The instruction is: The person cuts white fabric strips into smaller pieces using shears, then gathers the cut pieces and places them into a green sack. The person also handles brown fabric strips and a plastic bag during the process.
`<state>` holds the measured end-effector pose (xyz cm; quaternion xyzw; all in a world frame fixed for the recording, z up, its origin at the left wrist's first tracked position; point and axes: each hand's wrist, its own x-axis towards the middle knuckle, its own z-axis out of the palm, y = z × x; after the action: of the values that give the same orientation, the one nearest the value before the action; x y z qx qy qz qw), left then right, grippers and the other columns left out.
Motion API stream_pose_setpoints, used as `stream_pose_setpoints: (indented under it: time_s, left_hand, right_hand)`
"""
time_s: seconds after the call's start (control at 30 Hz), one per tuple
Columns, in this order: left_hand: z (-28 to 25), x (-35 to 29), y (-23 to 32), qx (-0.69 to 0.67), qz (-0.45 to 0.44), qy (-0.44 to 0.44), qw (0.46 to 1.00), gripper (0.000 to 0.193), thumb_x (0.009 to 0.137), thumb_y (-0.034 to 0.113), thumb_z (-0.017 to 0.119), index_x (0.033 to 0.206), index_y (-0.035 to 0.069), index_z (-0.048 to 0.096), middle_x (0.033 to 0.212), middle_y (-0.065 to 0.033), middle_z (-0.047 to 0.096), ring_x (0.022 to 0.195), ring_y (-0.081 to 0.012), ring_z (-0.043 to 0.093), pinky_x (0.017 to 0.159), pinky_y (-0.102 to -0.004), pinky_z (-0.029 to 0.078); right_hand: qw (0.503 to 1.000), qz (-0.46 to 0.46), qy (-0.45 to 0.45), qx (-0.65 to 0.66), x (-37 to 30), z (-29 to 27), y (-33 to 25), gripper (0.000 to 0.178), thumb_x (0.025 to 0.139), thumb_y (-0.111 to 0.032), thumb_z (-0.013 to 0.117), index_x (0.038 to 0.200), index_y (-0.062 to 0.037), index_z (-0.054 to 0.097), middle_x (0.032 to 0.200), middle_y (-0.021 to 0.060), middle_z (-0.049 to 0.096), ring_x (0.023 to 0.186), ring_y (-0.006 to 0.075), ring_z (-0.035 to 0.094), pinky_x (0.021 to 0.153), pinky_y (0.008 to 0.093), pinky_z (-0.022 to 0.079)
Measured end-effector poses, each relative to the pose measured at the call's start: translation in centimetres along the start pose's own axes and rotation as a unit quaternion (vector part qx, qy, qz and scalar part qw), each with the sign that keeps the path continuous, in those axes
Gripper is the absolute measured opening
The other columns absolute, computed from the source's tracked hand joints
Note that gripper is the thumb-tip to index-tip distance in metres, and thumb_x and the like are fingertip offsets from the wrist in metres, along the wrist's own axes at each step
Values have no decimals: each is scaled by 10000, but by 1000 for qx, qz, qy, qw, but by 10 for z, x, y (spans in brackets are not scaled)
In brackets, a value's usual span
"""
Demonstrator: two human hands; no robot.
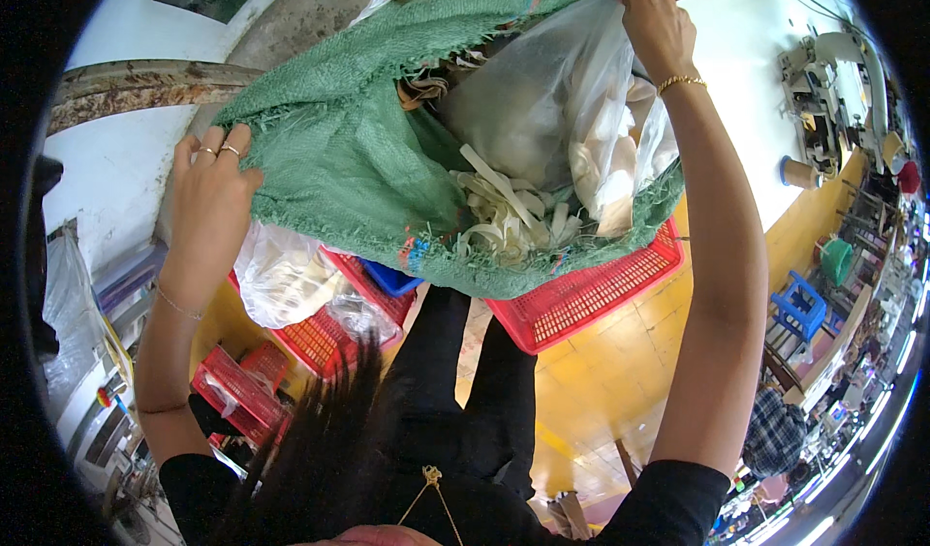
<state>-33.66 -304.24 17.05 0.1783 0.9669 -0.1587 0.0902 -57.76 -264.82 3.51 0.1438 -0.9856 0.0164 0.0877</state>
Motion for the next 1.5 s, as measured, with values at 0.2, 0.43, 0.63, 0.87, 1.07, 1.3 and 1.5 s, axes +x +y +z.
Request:
stream_pose_setpoints:
  time_s: [0.2, 0.43, 0.63, 0.87, 1.07, 1.3, 1.5]
  left_hand:
    - [27, 2, 28, -7, -21, 16, 1000, 234, 797, 82, 585, 1002, 71, 697, 1274, -108, 531, 1206, -279, 466, 1067, -514, 302]
    - [48, 51, 144, -138, 88, 224, 961, 421, 772, 104, 629, 1193, 93, 636, 1374, -97, 480, 1355, -324, 353, 1099, -585, 290]
    - [162, 151, 182, -187, 69, 79, 977, 760, 818, 587, 624, 1443, 217, 403, 1375, -216, 464, 1072, -392, 577, 937, -467, 441]
    - [194, 204, 176, -408, 87, 107, 902, 305, 877, 144, 617, 1177, 123, 563, 1053, -209, 651, 916, -408, 647, 807, -469, 540]
    - [197, 217, 171, -485, -4, 67, 872, 189, 894, 110, 578, 1081, 88, 586, 948, -195, 671, 916, -409, 625, 761, -475, 499]
    - [197, 224, 172, -526, 5, 92, 846, 174, 913, 161, 545, 1068, 129, 617, 959, -187, 684, 914, -414, 633, 804, -485, 501]
    - [189, 220, 173, -473, -9, 75, 878, 185, 930, 204, 521, 1093, 175, 603, 925, -186, 693, 888, -408, 649, 777, -494, 508]
  right_hand:
    - [1000, -16, 24, -1, 17, 26, 4, 221, 908, -253, 582, 1073, -121, 648, 1034, 102, 666, 941, 332, 637, 779, 435, 514]
    - [994, -34, 100, -12, 17, 47, -1, 154, 867, -157, 538, 913, -116, 678, 895, 107, 665, 841, 327, 654, 697, 444, 513]
    - [993, -30, 111, -20, 18, 62, 2, 139, 864, -159, 533, 873, -115, 665, 884, 104, 664, 815, 317, 668, 685, 438, 527]
    - [993, -55, 93, -37, 4, 43, 5, 150, 869, -156, 552, 909, -101, 686, 852, 120, 664, 823, 307, 677, 697, 425, 536]
    - [942, -155, 296, -24, -53, -18, -25, 227, 848, -211, 639, 1039, -96, 679, 872, 154, 667, 858, 358, 666, 744, 453, 520]
    - [927, -298, 52, 220, -179, -8, -63, 398, 696, -144, 745, 1073, -72, 640, 1045, 73, 587, 1030, 219, 578, 795, 309, 512]
    - [970, -206, -128, 5, -207, 73, -76, 385, 870, -165, 540, 1230, -60, 628, 1380, 89, 528, 1314, 230, 445, 1083, 373, 371]
